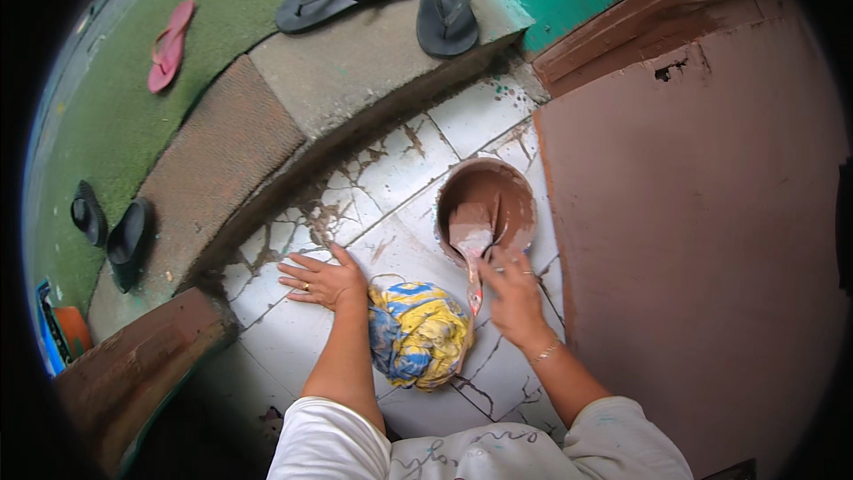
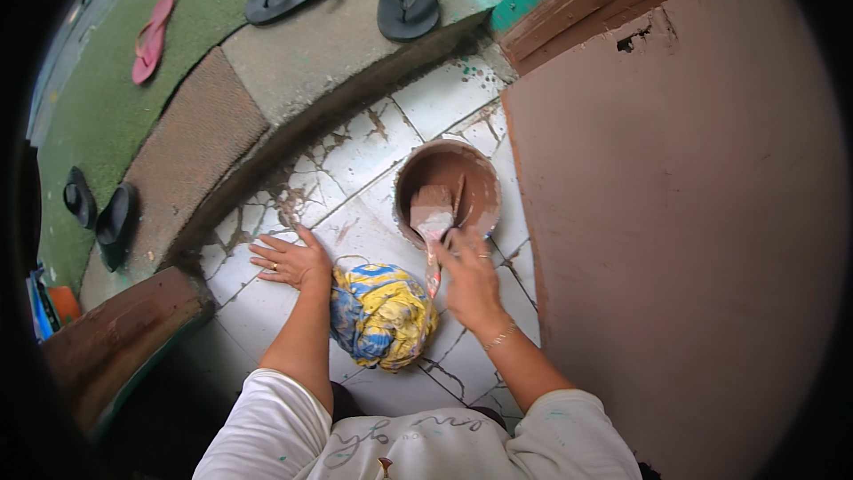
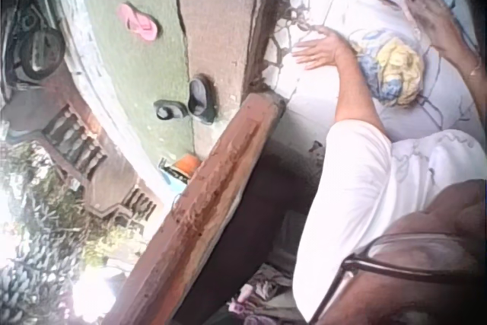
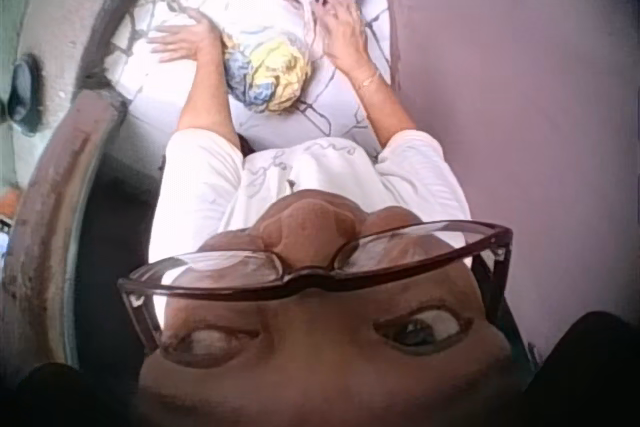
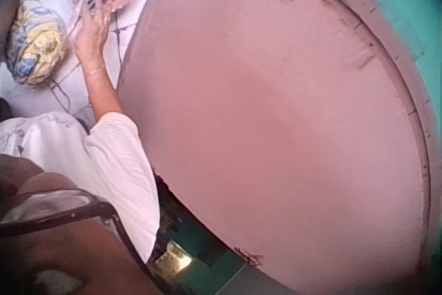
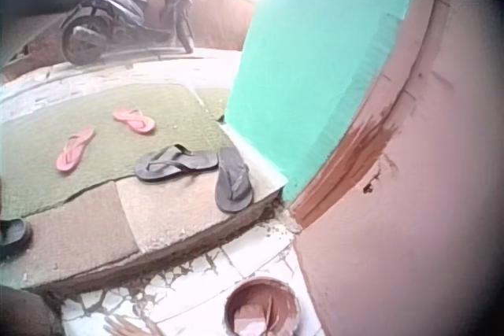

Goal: The person paints a door using a brush and subsequently cleans paint drips from the tiled floor with a cloth.

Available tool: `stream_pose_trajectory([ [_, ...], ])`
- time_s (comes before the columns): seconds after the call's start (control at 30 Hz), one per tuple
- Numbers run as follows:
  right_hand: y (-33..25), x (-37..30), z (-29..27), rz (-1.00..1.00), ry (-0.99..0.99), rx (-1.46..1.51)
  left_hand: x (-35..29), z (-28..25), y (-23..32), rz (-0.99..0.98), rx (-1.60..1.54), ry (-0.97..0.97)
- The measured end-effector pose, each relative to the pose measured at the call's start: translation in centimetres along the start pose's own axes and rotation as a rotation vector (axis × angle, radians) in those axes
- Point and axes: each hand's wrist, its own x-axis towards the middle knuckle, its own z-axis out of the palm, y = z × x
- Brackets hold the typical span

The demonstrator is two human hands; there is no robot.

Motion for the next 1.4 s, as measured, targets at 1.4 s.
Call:
stream_pose_trajectory([
  [1.4, -0.5, 10.3, -4.5, 0.538, 0.028, 1.333, 0.1, -1.9, -0.2, -0.004, -0.226, -0.073],
])
